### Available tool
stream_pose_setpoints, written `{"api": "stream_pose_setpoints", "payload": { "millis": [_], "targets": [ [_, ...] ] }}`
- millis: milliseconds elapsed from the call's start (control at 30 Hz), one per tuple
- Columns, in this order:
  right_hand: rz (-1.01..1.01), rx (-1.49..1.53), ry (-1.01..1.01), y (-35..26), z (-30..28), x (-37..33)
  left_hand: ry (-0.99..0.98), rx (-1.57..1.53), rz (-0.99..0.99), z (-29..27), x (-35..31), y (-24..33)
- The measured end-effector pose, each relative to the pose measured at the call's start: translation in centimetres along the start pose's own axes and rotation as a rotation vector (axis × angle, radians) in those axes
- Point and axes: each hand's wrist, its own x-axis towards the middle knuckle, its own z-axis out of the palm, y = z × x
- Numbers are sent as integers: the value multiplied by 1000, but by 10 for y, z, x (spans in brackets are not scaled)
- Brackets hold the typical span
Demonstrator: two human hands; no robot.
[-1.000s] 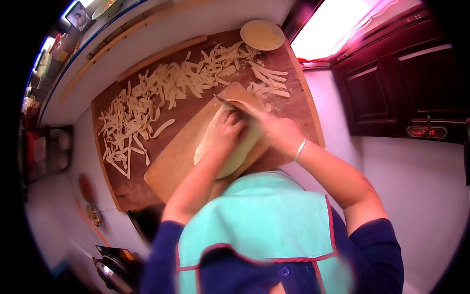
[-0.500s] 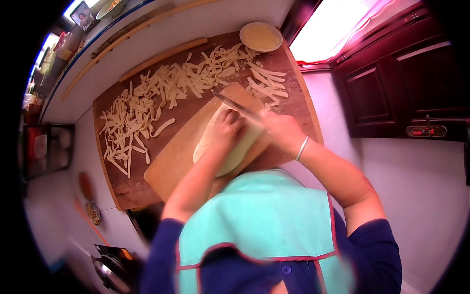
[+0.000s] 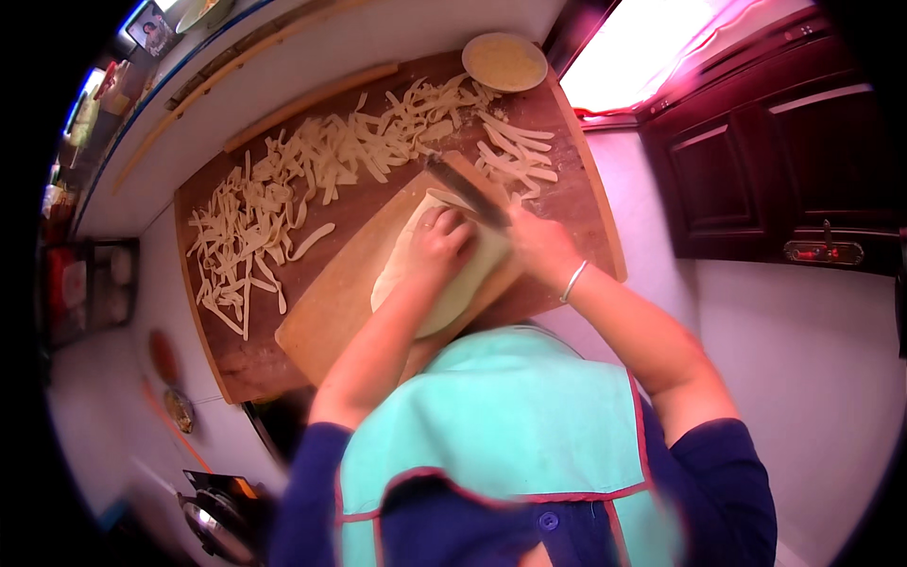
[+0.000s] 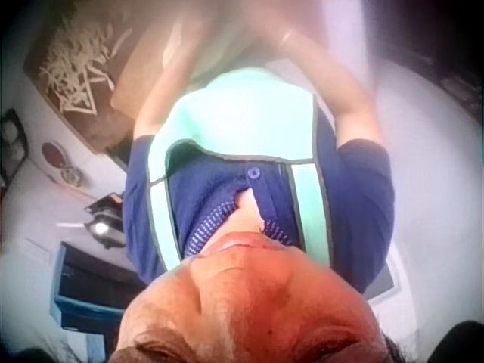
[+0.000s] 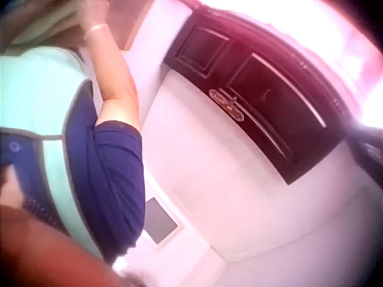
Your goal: The person cuts a folded sheet of dough into thin strips using a knife, then gathers the noodles by hand and moves them to a pile on a wooden workbench.
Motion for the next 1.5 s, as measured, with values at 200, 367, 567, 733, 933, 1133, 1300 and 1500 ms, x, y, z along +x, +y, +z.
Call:
{"api": "stream_pose_setpoints", "payload": {
  "millis": [200, 367, 567, 733, 933, 1133, 1300, 1500],
  "targets": [
    [-166, -128, -5, -22, -33, -18, 17, -8, -23, 5, -5, -5],
    [-179, -130, -102, -21, -27, -5, -13, -24, -38, 1, -1, 1],
    [-181, -148, 130, 2, -22, 19, 36, 5, -16, 3, -5, 0],
    [-186, -98, 213, -1, -64, -5, 51, -12, -12, 2, -5, -1],
    [67, -43, 572, 50, -41, -59, 59, -6, -23, 4, -4, 2],
    [269, -201, 620, 103, 39, -117, -158, 32, 103, 27, 20, 24],
    [345, -116, 472, 83, 88, -120, -453, 131, 152, 69, 46, 40],
    [213, 18, 460, 95, 79, -92, -726, 142, 68, 48, 50, 47]
  ]
}}
